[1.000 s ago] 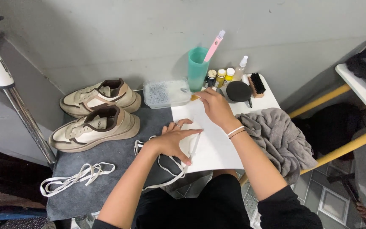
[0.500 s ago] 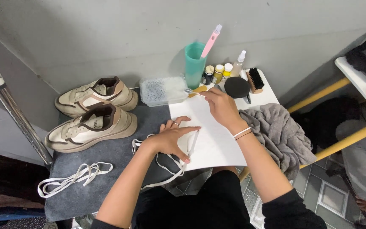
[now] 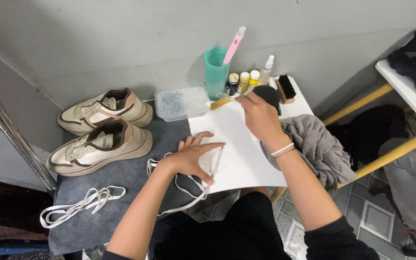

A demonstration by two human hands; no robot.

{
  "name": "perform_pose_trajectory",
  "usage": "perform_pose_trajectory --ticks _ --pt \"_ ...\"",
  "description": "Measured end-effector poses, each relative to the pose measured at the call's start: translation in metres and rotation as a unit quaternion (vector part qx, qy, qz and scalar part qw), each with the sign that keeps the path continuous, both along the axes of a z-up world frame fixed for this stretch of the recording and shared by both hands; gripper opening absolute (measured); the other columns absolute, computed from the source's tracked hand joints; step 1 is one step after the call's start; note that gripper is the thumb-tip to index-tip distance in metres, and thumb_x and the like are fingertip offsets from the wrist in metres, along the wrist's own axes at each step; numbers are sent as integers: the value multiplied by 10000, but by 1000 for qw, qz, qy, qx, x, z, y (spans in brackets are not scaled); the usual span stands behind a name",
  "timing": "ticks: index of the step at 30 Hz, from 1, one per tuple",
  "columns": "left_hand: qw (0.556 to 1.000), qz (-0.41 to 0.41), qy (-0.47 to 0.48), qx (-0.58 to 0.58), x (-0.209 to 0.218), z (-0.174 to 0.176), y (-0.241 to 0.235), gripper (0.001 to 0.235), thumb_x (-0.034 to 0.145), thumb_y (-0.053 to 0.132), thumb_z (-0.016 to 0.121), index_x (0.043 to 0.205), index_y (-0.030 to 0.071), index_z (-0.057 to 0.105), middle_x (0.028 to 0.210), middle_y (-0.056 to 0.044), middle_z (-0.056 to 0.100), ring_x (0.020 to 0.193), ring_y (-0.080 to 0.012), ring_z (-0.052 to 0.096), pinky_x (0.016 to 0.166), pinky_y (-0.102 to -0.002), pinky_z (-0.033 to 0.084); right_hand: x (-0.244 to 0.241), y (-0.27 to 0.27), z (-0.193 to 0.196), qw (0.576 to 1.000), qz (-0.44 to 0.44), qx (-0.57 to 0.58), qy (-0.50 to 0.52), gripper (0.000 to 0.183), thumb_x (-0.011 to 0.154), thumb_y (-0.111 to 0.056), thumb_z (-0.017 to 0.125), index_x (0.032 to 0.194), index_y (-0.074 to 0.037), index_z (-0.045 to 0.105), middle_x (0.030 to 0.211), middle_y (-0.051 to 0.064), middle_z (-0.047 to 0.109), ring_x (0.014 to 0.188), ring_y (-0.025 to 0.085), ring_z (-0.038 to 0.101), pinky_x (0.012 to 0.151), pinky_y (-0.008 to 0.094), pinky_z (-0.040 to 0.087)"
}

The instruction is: The person uses a small brush to scrub a white shoelace that is laid out on a white sheet of paper. The person holds the lace steady with one hand while scrubbing it with the brush in the other hand.

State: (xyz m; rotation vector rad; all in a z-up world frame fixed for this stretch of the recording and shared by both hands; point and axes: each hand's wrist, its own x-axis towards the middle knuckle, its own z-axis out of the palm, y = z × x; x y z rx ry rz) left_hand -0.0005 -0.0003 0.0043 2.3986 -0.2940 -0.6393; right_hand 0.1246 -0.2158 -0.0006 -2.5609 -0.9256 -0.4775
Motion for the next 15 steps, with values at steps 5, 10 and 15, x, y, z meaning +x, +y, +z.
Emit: perform_pose_trajectory --ticks 5,10,15 --pt "1000 2 3 -10 -1 5 0 1168 485 429 946 1521 308 423 1616 -82 186 1293 -322 332 949 -349 267 -38 -20 5 997 -19 58 46 190 957 -138 637 1118 -149 736 882 51 665 731 263 695 648 366 587" --pt "1000 5 3 -15 0 2 1 1164 484 412 948 1518 297 427 1614 -88 182 1289 -325 327 944 -347 264 -85 -47 -6 984 23 102 146 150 856 -109 695 989 -115 764 781 116 691 615 324 677 531 383 540" --pt "1000 7 5 -12 3 -2 0 1175 480 401 960 1521 299 425 1603 -94 197 1275 -327 335 933 -357 271 -113 -45 -20 986 21 60 152 181 899 -85 645 1013 -112 782 794 59 746 548 201 679 481 280 530"
